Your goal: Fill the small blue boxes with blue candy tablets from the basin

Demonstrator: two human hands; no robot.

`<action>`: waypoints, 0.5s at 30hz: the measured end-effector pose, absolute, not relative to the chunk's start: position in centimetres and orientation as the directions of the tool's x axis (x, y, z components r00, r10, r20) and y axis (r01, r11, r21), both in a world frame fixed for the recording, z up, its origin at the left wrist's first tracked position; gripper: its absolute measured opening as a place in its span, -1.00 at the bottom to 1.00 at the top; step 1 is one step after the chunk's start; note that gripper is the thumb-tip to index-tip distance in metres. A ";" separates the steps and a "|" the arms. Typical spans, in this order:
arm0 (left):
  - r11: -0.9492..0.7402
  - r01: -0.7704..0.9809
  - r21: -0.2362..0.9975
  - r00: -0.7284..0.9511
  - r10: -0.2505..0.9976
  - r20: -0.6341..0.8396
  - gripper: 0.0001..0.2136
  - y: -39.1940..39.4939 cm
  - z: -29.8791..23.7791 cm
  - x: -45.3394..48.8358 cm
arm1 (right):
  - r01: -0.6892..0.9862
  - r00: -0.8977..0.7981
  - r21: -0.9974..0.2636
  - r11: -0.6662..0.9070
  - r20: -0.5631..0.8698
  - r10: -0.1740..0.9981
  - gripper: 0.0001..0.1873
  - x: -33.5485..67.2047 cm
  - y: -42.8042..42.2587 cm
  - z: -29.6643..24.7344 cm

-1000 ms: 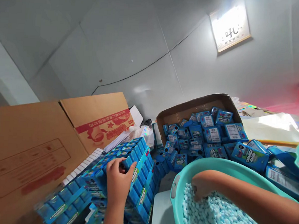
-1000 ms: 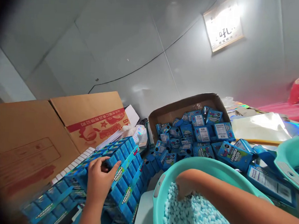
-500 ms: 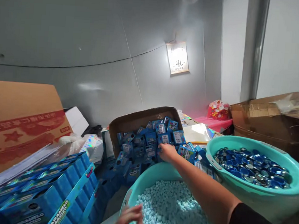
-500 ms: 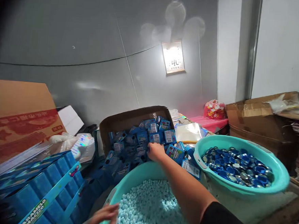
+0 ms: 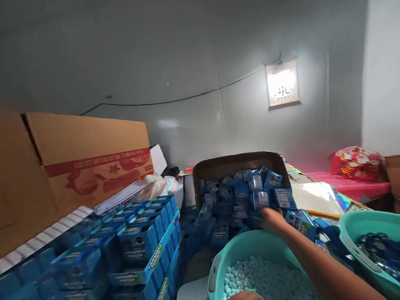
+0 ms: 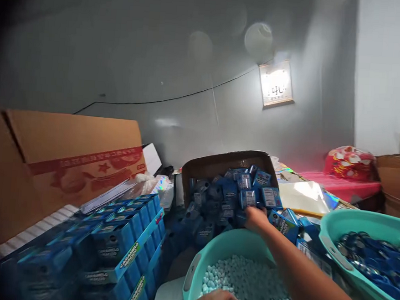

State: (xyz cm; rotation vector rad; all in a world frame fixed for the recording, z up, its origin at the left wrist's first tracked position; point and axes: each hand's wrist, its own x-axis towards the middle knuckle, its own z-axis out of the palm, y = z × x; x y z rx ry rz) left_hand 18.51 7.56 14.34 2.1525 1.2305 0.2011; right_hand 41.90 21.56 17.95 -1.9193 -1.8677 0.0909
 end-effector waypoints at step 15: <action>-0.216 0.104 0.971 -0.007 0.976 0.217 -0.29 10.8 18.6 19.5 | 0.017 -0.268 -0.890 0.455 0.435 0.860 -0.47 35.6 10.9 19.7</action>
